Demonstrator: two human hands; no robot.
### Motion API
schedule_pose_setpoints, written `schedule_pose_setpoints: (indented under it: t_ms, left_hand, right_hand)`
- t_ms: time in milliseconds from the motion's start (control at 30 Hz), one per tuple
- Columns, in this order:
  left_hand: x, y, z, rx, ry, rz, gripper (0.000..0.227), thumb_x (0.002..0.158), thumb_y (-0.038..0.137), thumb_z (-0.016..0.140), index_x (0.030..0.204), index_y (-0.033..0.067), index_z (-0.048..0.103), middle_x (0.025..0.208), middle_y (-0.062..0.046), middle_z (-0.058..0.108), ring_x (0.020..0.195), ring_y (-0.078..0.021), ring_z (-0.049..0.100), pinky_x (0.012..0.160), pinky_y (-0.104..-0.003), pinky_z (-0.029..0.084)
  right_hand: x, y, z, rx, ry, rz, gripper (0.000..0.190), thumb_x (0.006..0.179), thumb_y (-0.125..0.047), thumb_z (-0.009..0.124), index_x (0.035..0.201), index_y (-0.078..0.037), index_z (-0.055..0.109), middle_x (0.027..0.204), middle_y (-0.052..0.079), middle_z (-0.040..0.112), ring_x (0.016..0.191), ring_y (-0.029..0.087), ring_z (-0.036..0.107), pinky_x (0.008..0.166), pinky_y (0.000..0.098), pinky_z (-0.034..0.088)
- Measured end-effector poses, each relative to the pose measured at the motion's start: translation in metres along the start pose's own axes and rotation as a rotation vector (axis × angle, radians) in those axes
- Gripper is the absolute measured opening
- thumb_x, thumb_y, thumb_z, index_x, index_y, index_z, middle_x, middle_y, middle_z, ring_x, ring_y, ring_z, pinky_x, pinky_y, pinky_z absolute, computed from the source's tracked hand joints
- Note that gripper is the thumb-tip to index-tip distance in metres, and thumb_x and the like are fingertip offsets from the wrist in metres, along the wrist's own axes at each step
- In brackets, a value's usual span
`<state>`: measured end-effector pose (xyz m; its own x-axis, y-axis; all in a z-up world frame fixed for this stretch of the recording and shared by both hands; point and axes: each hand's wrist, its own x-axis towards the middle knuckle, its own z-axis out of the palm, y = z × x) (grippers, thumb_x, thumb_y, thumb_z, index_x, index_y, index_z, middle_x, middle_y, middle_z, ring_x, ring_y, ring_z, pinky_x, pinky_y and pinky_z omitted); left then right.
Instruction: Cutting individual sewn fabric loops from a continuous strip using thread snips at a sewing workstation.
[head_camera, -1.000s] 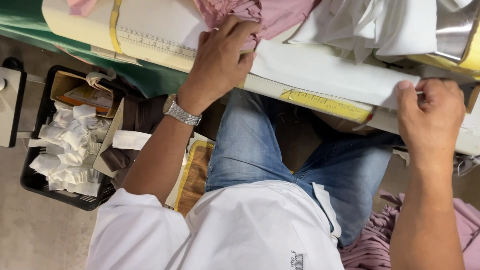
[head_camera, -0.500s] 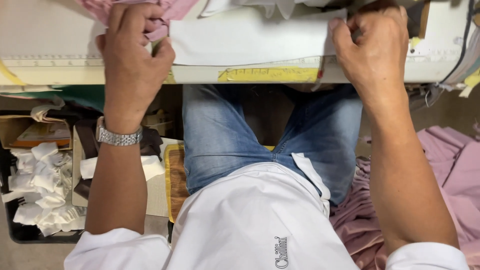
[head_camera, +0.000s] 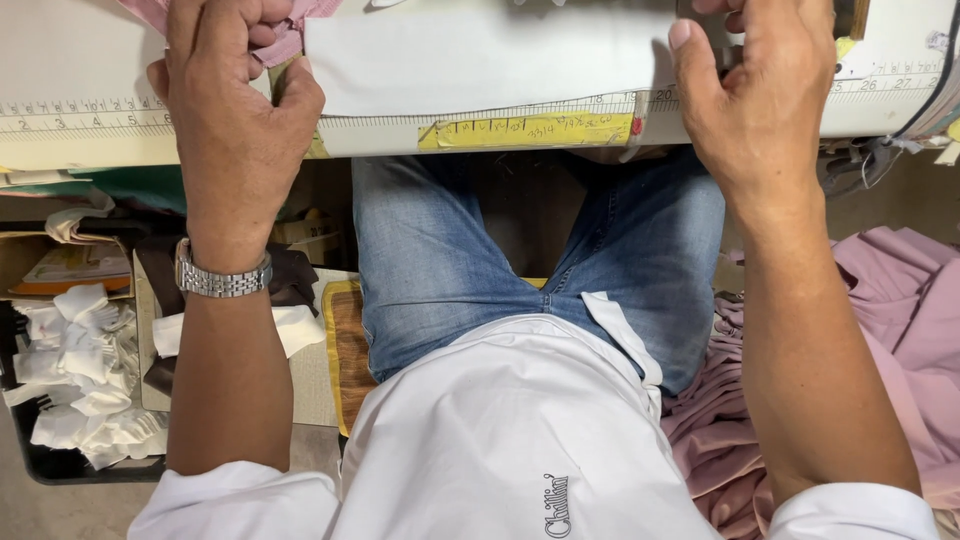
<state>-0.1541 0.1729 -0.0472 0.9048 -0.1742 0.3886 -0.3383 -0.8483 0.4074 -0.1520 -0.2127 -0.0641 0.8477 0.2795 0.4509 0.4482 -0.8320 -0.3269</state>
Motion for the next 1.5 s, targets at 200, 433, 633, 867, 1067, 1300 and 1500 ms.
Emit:
schedule_pose_setpoints:
  t_ms: [200, 433, 633, 867, 1067, 1300, 1500]
  left_hand:
    - [-0.003, -0.006, 0.005, 0.009, 0.014, 0.006, 0.026, 0.087, -0.008, 0.067, 0.105, 0.0037, 0.053, 0.110, -0.009, 0.048, 0.097, -0.0296, 0.049, 0.083, -0.043, 0.031]
    - [-0.005, -0.010, 0.009, 0.052, 0.068, 0.032, 0.028, 0.085, -0.003, 0.069, 0.106, 0.0036, 0.052, 0.110, -0.013, 0.050, 0.091, -0.0332, 0.051, 0.081, -0.041, 0.031]
    - [-0.005, -0.018, 0.021, 0.030, 0.090, -0.014, 0.030, 0.089, -0.002, 0.076, 0.112, 0.0057, 0.059, 0.106, -0.008, 0.062, 0.099, -0.0245, 0.057, 0.087, -0.040, 0.035]
    - [-0.001, -0.016, 0.031, 0.088, 0.256, -0.007, 0.026, 0.079, -0.004, 0.069, 0.097, 0.0138, 0.061, 0.087, 0.004, 0.062, 0.088, -0.0200, 0.058, 0.077, -0.038, 0.034]
    - [-0.003, -0.016, 0.032, 0.090, 0.263, 0.006, 0.024, 0.081, -0.005, 0.068, 0.095, 0.0143, 0.060, 0.085, 0.004, 0.058, 0.085, -0.0204, 0.057, 0.078, -0.038, 0.034]
    - [-0.003, -0.015, 0.031, 0.116, 0.258, 0.036, 0.026, 0.081, -0.005, 0.071, 0.098, 0.0114, 0.060, 0.092, -0.001, 0.060, 0.091, -0.0256, 0.056, 0.079, -0.039, 0.034]
    - [-0.004, -0.016, 0.030, 0.113, 0.230, 0.029, 0.026, 0.080, -0.006, 0.072, 0.097, 0.0094, 0.058, 0.098, -0.003, 0.061, 0.096, -0.0264, 0.055, 0.079, -0.040, 0.033]
  right_hand:
    - [-0.008, -0.003, -0.003, 0.095, 0.038, -0.103, 0.011, 0.115, -0.002, 0.069, 0.117, 0.008, 0.070, 0.114, 0.021, 0.057, 0.110, 0.037, 0.050, 0.094, 0.0484, 0.040]
    - [-0.001, -0.013, 0.002, 0.214, -0.040, -0.229, 0.014, 0.108, 0.008, 0.074, 0.122, 0.012, 0.074, 0.133, 0.028, 0.051, 0.129, 0.041, 0.043, 0.103, 0.0549, 0.046]
    - [0.002, -0.011, 0.011, 0.138, -0.103, -0.244, 0.014, 0.115, 0.005, 0.078, 0.128, 0.008, 0.082, 0.134, 0.029, 0.059, 0.127, 0.041, 0.048, 0.102, 0.0512, 0.046]
    - [-0.002, -0.010, 0.013, 0.083, -0.109, -0.225, 0.018, 0.118, 0.007, 0.074, 0.133, 0.007, 0.084, 0.139, 0.027, 0.062, 0.124, 0.039, 0.046, 0.102, 0.0461, 0.044]
    - [-0.002, -0.012, 0.014, 0.088, -0.099, -0.193, 0.022, 0.116, 0.006, 0.073, 0.135, 0.007, 0.083, 0.137, 0.026, 0.061, 0.118, 0.037, 0.043, 0.100, 0.0480, 0.045]
    - [0.003, -0.020, 0.010, 0.130, -0.083, -0.193, 0.021, 0.114, 0.003, 0.070, 0.130, 0.010, 0.081, 0.130, 0.030, 0.060, 0.124, 0.042, 0.048, 0.105, 0.0510, 0.042]
    - [0.003, -0.024, 0.011, 0.129, -0.077, -0.147, 0.020, 0.115, -0.006, 0.070, 0.127, 0.006, 0.080, 0.127, 0.025, 0.059, 0.122, 0.038, 0.047, 0.101, 0.0489, 0.041]
